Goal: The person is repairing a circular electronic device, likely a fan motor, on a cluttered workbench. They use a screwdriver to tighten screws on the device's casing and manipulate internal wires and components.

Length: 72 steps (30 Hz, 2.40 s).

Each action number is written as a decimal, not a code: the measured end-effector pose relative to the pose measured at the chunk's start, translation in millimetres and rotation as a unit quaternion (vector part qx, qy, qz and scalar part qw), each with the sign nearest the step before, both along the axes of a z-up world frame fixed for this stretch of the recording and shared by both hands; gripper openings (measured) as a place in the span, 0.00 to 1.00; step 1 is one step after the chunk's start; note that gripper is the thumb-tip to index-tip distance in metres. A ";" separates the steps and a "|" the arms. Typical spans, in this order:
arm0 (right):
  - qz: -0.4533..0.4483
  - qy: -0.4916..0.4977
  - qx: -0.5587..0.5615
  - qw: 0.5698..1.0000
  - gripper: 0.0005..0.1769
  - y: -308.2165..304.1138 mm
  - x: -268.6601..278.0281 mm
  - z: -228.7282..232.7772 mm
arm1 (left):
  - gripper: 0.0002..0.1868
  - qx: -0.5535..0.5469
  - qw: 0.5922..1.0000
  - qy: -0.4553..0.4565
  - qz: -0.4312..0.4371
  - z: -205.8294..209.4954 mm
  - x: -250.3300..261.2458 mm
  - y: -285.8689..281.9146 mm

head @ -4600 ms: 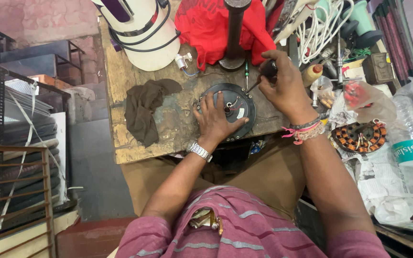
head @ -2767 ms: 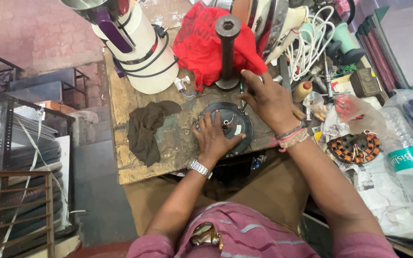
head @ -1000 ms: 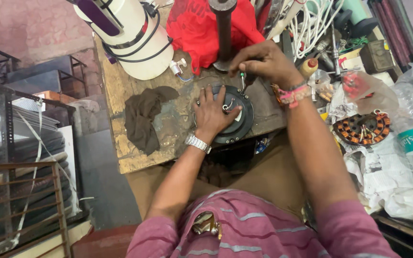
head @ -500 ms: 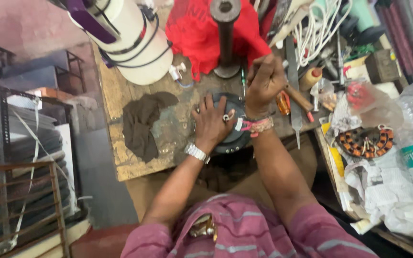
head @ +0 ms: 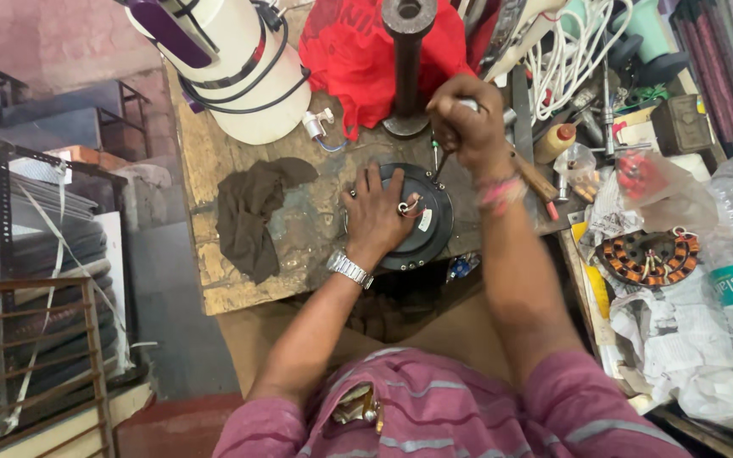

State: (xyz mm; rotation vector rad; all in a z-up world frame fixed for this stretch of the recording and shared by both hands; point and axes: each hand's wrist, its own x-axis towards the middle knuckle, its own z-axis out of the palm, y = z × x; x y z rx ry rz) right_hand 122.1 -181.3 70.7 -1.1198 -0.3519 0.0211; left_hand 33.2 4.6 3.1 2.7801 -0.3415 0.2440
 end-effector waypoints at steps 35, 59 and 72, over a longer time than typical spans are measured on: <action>0.288 -0.061 -0.059 0.954 0.18 -5.9 22.3 5.9 | 0.39 0.007 0.997 0.065 0.034 -1.1 1.4 -2.7; -0.219 -0.080 -0.118 0.965 0.06 -7.3 -19.2 -15.8 | 0.39 0.029 0.997 0.032 0.057 -17.9 -1.4 -5.3; -0.274 -0.227 -0.432 0.829 0.43 -35.3 -101.4 50.2 | 0.66 0.136 0.983 0.070 -0.105 20.6 -0.5 40.3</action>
